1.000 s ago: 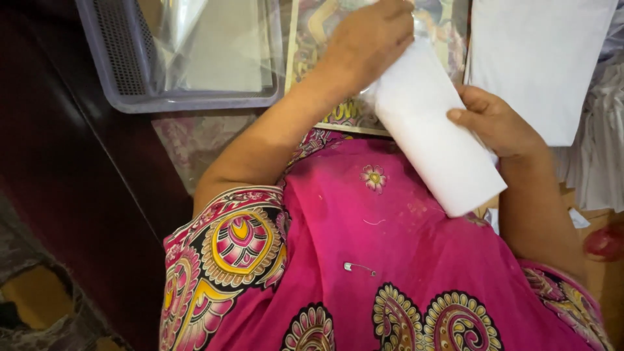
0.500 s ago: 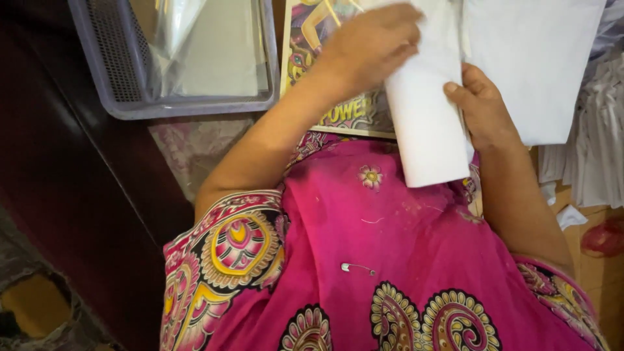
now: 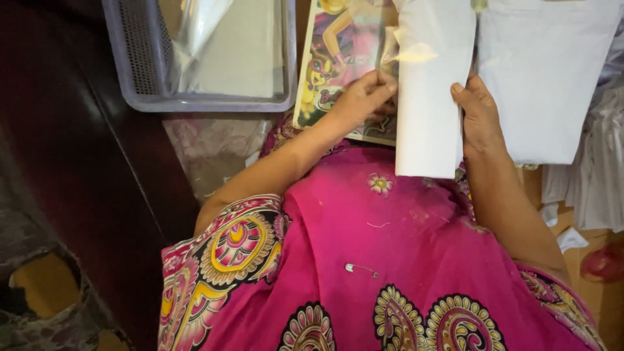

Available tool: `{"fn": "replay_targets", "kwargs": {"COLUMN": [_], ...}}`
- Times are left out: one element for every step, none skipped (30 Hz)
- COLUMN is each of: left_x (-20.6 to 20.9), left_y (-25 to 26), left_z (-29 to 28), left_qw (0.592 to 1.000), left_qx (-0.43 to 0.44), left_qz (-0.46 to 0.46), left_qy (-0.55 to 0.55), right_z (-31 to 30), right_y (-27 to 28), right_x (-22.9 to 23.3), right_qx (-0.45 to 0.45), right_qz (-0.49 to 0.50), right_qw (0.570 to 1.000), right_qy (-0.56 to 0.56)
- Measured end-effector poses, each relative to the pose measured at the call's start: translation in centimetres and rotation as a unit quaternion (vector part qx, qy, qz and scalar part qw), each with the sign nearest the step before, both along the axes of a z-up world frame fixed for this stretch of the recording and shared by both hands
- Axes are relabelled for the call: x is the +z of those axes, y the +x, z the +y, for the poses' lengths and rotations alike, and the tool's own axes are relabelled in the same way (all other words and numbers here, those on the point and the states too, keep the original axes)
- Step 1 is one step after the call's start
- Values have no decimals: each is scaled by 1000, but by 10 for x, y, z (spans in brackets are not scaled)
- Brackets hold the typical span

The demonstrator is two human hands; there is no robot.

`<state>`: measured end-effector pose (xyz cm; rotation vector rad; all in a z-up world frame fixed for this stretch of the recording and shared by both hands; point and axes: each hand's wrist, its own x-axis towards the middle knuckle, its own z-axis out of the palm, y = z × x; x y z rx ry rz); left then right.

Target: Folding white t-shirts and placing them into clear plastic bags with decorative cardboard inserts.

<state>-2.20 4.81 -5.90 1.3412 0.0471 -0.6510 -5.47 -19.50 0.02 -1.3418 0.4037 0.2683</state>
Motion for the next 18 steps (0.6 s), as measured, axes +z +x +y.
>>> {"fn": "replay_targets", "kwargs": {"left_x": [-36, -32, -29, -25, 1, 28, 53, 51, 49, 46, 44, 42, 40, 40, 40, 40, 36, 32], "left_y": [-1, 0, 1, 3, 5, 5, 4, 5, 6, 7, 7, 6, 6, 6, 6, 5, 5, 4], "left_z": [-9, -5, -2, 1, 12, 23, 35, 38, 40, 44, 43, 44, 44, 44, 43, 43, 43, 44], "left_qw": [996, 995, 996, 996, 996, 999, 997, 998, 997, 997, 997, 998, 999, 999, 999, 999, 1000, 1000], "left_qx": [64, 65, 75, 84, 84, 28, -28, -27, -23, -19, -17, -14, -10, -8, -5, -1, 0, 4], "left_qz": [-65, -68, -40, -12, -15, -15, -16, -16, -27, -37, -37, -19, -2, -1, 7, 14, 15, 11], "left_qy": [-17, -18, -17, -16, -17, 24, 64, 63, 64, 66, 65, 60, 54, 53, 42, 29, 28, 6], "right_z": [-4, -5, -6, -7, -4, 0, 4, 3, 2, 1, 11, 20, 30, 36, 42, 49, 41, 34], "right_y": [3, 5, 7, 8, 13, 15, 17, 18, 19, 20, 20, 20, 20, 19, 18, 17, 17, 18], "right_x": [-6, -6, -6, -6, 2, 9, 16, 15, 14, 12, 24, 36, 48, 58, 67, 77, 67, 58], "right_qx": [13, 14, 21, 26, 26, 23, 19, 20, 76, 130, 132, 169, 206, 209, 230, 251, 253, 248], "right_qz": [-18, -21, -30, -39, -42, -49, -57, -57, -133, -206, -206, -194, -181, -181, -185, -189, -189, -187], "right_qw": [1000, 1000, 999, 998, 998, 994, 987, 987, 957, 908, 907, 888, 866, 866, 862, 858, 857, 853], "right_qy": [-9, -10, -26, -43, -44, -96, -148, -149, -248, -342, -342, -380, -418, -418, -412, -406, -407, -419]}}
